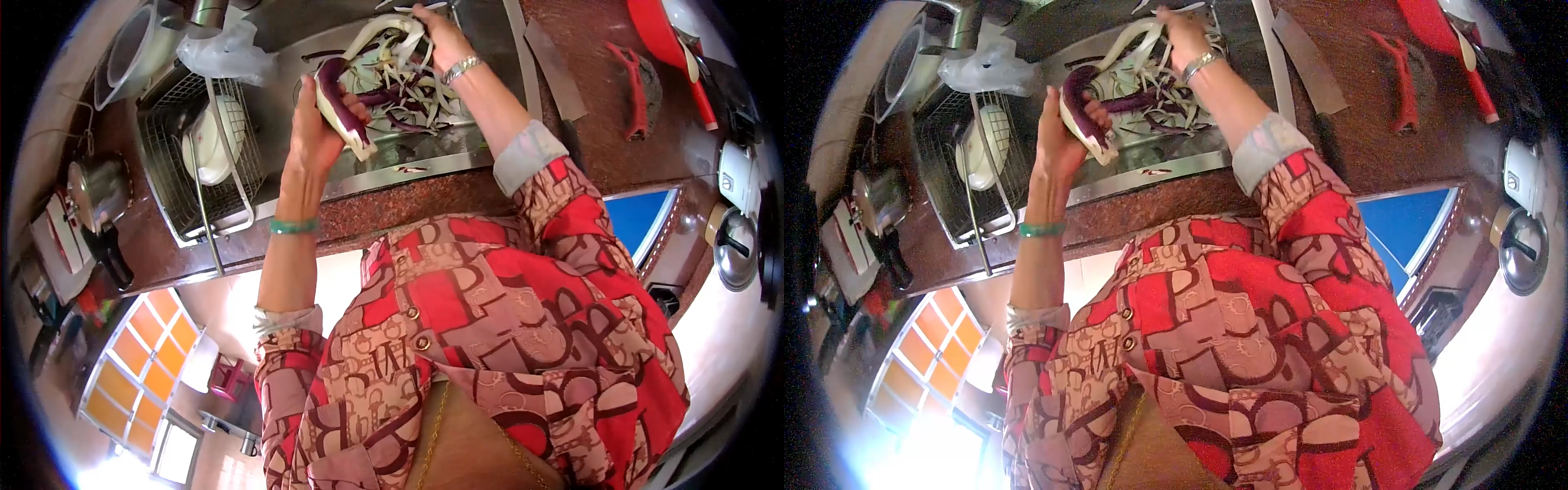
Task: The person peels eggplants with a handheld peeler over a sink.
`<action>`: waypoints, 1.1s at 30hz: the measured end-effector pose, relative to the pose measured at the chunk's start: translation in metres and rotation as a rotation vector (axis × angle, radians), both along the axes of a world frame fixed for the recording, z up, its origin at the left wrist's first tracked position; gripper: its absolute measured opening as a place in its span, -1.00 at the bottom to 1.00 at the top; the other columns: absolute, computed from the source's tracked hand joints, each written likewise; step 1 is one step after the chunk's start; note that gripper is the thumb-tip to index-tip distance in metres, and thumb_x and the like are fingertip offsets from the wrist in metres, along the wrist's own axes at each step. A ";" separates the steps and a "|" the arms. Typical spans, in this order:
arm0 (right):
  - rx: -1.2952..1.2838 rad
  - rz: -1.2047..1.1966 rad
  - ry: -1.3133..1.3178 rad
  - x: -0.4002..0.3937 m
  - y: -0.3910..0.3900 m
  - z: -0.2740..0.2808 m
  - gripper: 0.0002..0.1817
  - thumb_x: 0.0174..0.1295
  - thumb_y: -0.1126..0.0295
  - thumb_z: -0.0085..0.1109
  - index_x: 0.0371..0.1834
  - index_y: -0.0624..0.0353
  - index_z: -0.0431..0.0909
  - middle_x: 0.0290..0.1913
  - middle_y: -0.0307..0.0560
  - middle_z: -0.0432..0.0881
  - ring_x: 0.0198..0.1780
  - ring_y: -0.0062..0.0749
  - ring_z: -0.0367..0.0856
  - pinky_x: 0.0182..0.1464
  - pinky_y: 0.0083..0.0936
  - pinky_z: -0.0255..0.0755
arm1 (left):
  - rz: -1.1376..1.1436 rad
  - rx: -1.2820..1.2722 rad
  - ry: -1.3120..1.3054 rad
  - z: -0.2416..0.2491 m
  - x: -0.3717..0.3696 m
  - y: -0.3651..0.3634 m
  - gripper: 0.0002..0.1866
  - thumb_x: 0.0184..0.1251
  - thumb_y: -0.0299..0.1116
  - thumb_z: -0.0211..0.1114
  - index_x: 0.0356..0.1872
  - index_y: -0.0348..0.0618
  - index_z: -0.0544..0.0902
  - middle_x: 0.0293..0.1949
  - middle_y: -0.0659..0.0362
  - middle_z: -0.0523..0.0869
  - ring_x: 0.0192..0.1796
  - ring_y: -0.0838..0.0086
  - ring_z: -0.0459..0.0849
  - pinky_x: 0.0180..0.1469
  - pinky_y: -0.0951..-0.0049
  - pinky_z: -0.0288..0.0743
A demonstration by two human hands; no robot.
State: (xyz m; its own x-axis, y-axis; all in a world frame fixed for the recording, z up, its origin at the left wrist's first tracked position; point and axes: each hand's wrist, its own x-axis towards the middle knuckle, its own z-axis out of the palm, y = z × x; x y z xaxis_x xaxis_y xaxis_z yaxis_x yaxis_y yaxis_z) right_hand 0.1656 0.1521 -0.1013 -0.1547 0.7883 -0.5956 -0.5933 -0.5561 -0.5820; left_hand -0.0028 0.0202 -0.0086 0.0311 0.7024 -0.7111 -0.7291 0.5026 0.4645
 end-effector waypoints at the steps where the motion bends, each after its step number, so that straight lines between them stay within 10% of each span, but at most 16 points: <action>1: 0.065 -0.005 -0.119 -0.013 -0.008 -0.001 -0.74 0.08 0.25 0.25 -0.46 0.26 0.51 -0.55 -0.16 0.51 -0.60 -0.45 0.46 -0.51 -0.45 0.47 | -0.020 0.046 -0.238 -0.010 -0.006 0.003 -0.48 0.41 0.10 -0.23 -0.32 -0.22 0.39 -0.51 0.14 0.41 -0.44 0.39 0.37 -0.32 0.37 0.33; 4: 0.026 0.110 -0.150 -0.035 -0.040 0.049 -0.74 0.04 0.28 0.27 -0.59 0.17 0.42 -0.64 -0.26 0.36 -0.66 -0.47 0.34 -0.60 -0.50 0.39 | -0.050 0.037 -0.467 -0.021 -0.005 0.009 -0.51 0.46 -0.01 -0.34 -0.28 -0.22 0.43 -0.53 0.14 0.46 -0.53 0.35 0.40 -0.44 0.29 0.38; 8: 0.277 0.228 -0.490 -0.046 -0.060 0.063 -0.53 -0.01 0.11 0.25 -0.78 0.17 0.27 -0.73 -0.32 0.22 -0.64 -0.54 0.20 -0.61 -0.39 0.17 | 0.113 -0.071 -0.118 0.011 0.025 0.025 -0.71 0.41 -0.30 -0.18 -0.21 -0.19 0.51 -0.33 0.11 0.65 -0.38 0.33 0.63 -0.33 0.27 0.57; 14: 0.413 0.228 -0.778 -0.040 -0.035 0.070 -0.49 -0.02 0.05 0.24 -0.61 0.40 0.44 -0.66 -0.05 0.45 -0.60 -0.42 0.38 -0.50 -0.35 0.33 | -0.240 -0.295 -0.088 0.008 0.024 0.018 -0.60 0.41 -0.08 -0.20 -0.33 -0.21 0.45 -0.56 0.17 0.45 -0.57 0.46 0.36 -0.56 0.46 0.28; 16: 0.521 0.162 -0.832 -0.032 -0.014 0.062 -0.46 -0.02 0.03 0.24 -0.54 0.46 0.46 -0.59 0.04 0.52 -0.56 -0.34 0.46 -0.43 -0.32 0.38 | -0.355 -0.179 -0.714 -0.004 0.022 0.016 -0.55 0.41 -0.01 -0.25 -0.36 -0.22 0.40 -0.61 0.22 0.32 -0.59 0.49 0.22 -0.57 0.49 0.16; 21: 0.388 0.190 -0.615 -0.029 -0.016 0.076 -0.54 0.06 0.07 0.18 -0.55 0.37 0.48 -0.58 0.00 0.53 -0.56 -0.33 0.49 -0.45 -0.34 0.36 | -0.175 -0.202 -0.082 -0.003 0.024 0.023 -0.63 0.43 -0.09 -0.22 -0.26 -0.14 0.46 -0.51 0.11 0.52 -0.58 0.36 0.44 -0.60 0.40 0.34; 30: 0.475 0.271 -0.671 -0.041 -0.040 0.074 -0.55 0.05 0.10 0.26 -0.74 0.18 0.34 -0.69 -0.37 0.26 -0.63 -0.63 0.15 -0.57 -0.49 0.08 | 0.005 -0.245 0.038 0.018 0.033 0.024 -0.71 0.39 -0.10 -0.03 -0.26 -0.09 0.51 -0.44 0.13 0.58 -0.55 0.35 0.55 -0.57 0.28 0.50; 33: 0.374 0.451 -0.585 -0.041 -0.034 0.076 -0.50 -0.04 0.06 0.24 -0.54 0.43 0.47 -0.56 0.06 0.53 -0.50 -0.31 0.48 -0.41 -0.35 0.35 | -0.100 -0.239 0.153 0.030 0.035 0.027 -0.62 0.40 -0.03 -0.10 -0.31 -0.14 0.49 -0.55 0.18 0.51 -0.63 0.43 0.45 -0.68 0.49 0.31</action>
State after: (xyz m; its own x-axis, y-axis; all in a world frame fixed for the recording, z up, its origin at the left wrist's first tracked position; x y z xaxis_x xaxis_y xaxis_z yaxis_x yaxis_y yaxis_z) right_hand 0.1247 0.1181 -0.0252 -0.2496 0.8871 -0.3884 0.0965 -0.3763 -0.9215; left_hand 0.0325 0.0477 0.0217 -0.0283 0.5134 -0.8577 -0.6010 0.6768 0.4250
